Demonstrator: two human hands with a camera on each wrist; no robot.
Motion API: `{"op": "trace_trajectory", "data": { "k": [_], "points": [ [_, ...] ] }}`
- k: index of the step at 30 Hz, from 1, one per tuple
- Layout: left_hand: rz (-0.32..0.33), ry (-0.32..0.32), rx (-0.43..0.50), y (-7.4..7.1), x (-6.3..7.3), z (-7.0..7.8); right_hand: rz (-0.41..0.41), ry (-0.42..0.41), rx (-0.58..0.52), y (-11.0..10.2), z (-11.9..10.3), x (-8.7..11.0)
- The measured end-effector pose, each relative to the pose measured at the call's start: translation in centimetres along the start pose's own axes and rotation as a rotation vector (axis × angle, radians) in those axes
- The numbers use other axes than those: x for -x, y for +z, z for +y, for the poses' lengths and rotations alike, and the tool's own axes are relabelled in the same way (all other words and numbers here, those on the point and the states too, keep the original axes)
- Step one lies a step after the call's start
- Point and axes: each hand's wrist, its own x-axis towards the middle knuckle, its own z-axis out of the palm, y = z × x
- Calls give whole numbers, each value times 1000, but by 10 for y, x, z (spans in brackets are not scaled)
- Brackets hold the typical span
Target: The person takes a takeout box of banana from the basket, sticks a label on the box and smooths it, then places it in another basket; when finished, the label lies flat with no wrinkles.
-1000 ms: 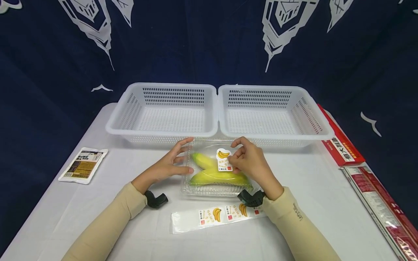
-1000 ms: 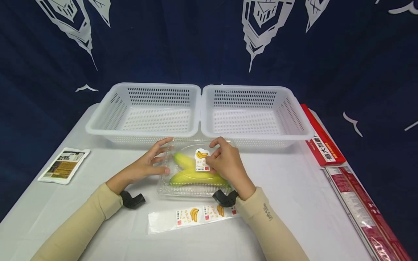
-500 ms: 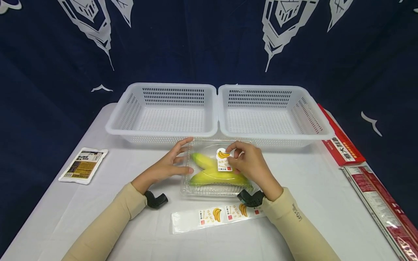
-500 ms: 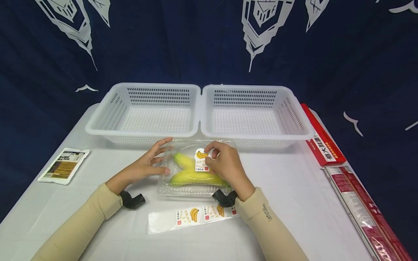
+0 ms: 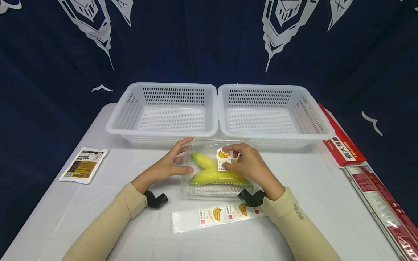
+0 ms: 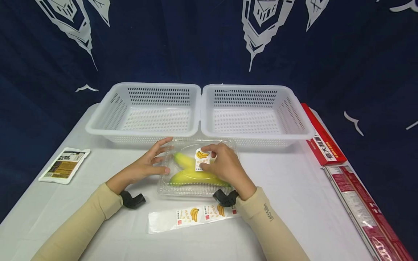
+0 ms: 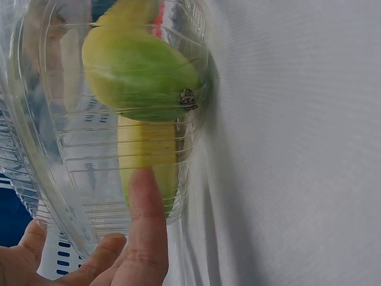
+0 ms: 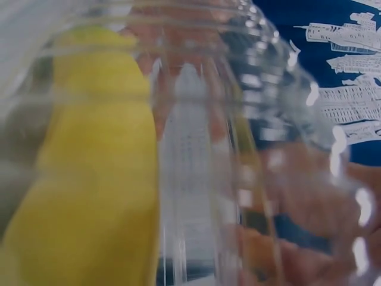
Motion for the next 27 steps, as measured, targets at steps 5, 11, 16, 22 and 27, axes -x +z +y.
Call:
{"op": "trace_trajectory", "data": {
  "k": [5,11,16,22,27],
  "points": [
    [-5,-7,-6,0,0,2,-18,-33,-2,-2,1,2],
    [-4,-29,-14,0,2,4,-54,-65,-77,-10,-2,11],
    [-10,-5,-38,-1,3,3,-139,-124,-203,-32,-7,22],
    [-11,-5,-57,-1,2,4,-128,-252,-361,-71,6,25],
    [-7,-12,-75,-1,3,4,10,-339,-498,-101,31,22]
  ]
}}
